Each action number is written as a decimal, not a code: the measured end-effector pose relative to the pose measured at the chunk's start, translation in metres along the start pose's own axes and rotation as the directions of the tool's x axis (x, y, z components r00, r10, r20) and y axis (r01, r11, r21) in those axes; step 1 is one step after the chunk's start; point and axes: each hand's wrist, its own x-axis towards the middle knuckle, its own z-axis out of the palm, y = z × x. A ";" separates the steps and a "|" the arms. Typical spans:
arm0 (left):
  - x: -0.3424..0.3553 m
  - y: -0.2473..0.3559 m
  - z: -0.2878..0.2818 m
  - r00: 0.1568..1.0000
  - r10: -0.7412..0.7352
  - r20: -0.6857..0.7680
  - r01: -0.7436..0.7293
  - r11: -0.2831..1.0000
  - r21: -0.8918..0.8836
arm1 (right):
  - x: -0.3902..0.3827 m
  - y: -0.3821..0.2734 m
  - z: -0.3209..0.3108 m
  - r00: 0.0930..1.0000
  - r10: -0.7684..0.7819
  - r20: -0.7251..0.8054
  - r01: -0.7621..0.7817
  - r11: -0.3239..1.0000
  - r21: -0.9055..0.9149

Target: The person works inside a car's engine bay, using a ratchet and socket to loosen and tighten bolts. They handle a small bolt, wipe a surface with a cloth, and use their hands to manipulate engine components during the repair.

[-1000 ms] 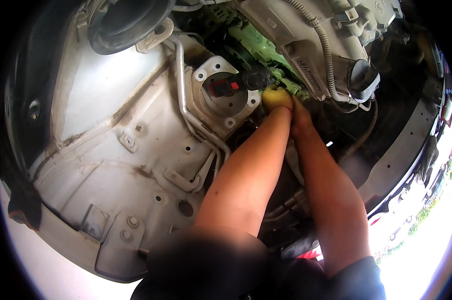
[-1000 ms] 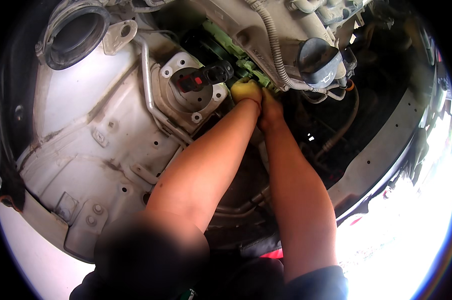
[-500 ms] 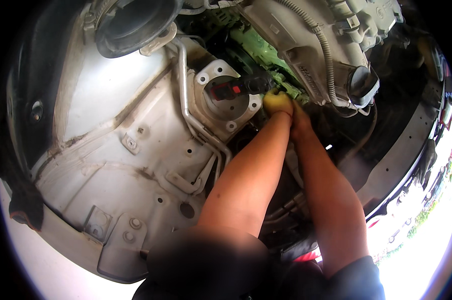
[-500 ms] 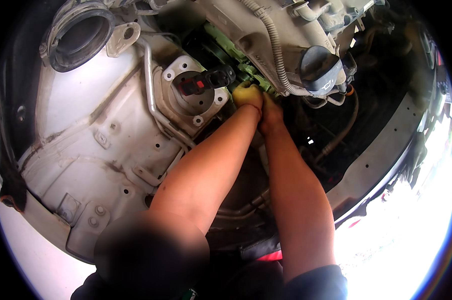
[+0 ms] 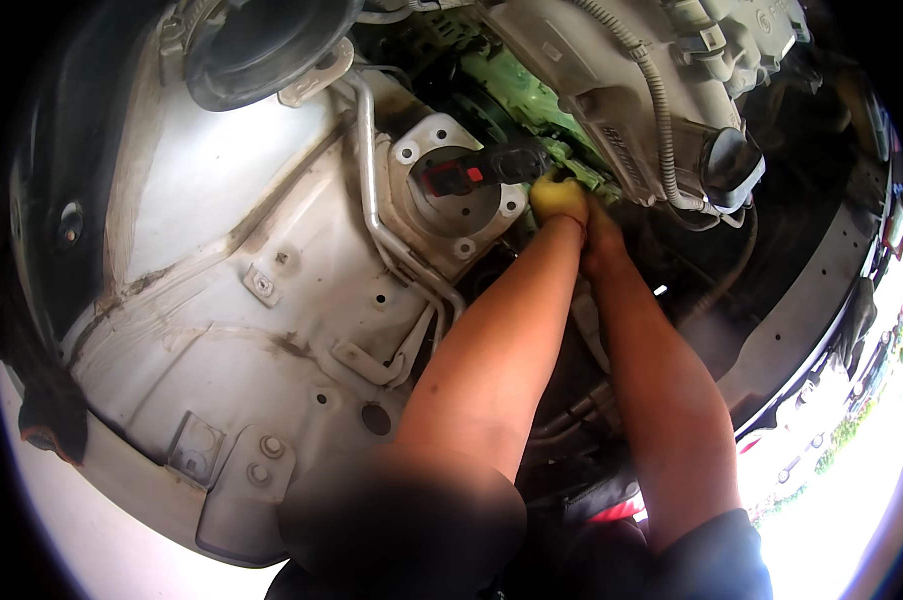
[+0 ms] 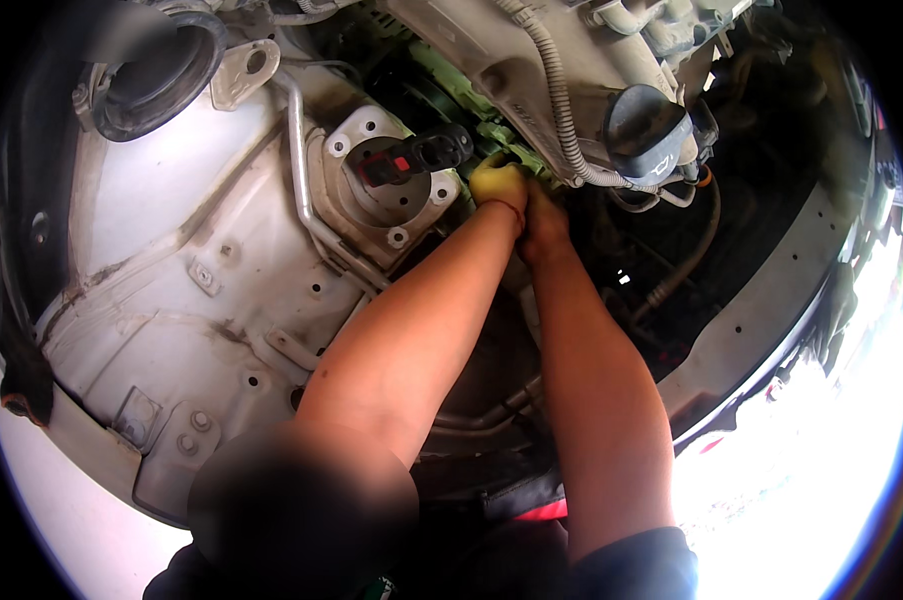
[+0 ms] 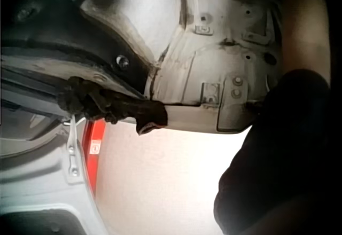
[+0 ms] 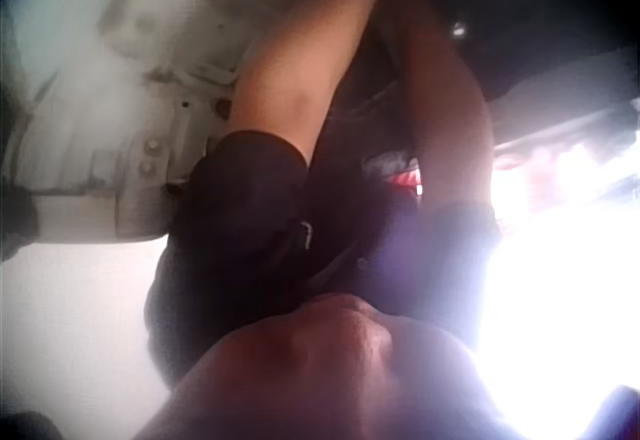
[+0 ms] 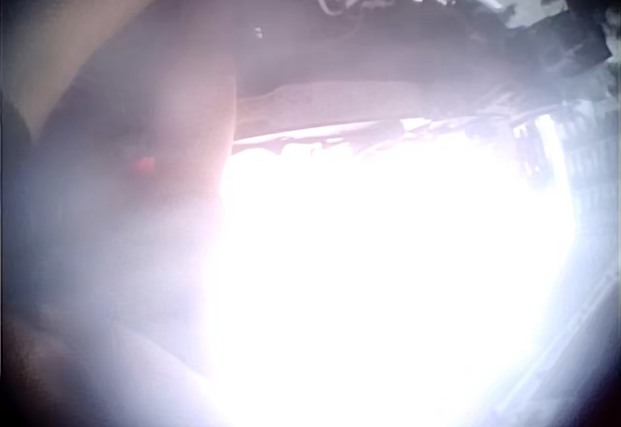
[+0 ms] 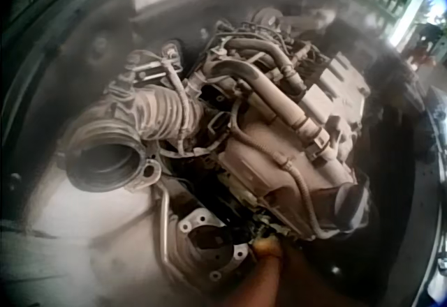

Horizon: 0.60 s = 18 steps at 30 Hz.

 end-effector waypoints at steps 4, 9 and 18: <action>-0.007 0.006 -0.001 1.000 -0.013 0.024 0.012 0.999 0.040 | -0.003 -0.002 0.000 1.000 -0.012 -0.022 0.013 1.000 0.019; 0.023 -0.029 0.005 1.000 -0.008 0.003 0.008 0.993 -0.116 | -0.016 0.003 0.016 0.998 -0.065 0.022 0.066 0.997 -0.040; 0.020 -0.031 0.009 0.995 -0.035 0.089 0.053 0.978 -0.203 | -0.003 0.005 0.002 0.996 -0.089 0.006 0.089 0.996 -0.014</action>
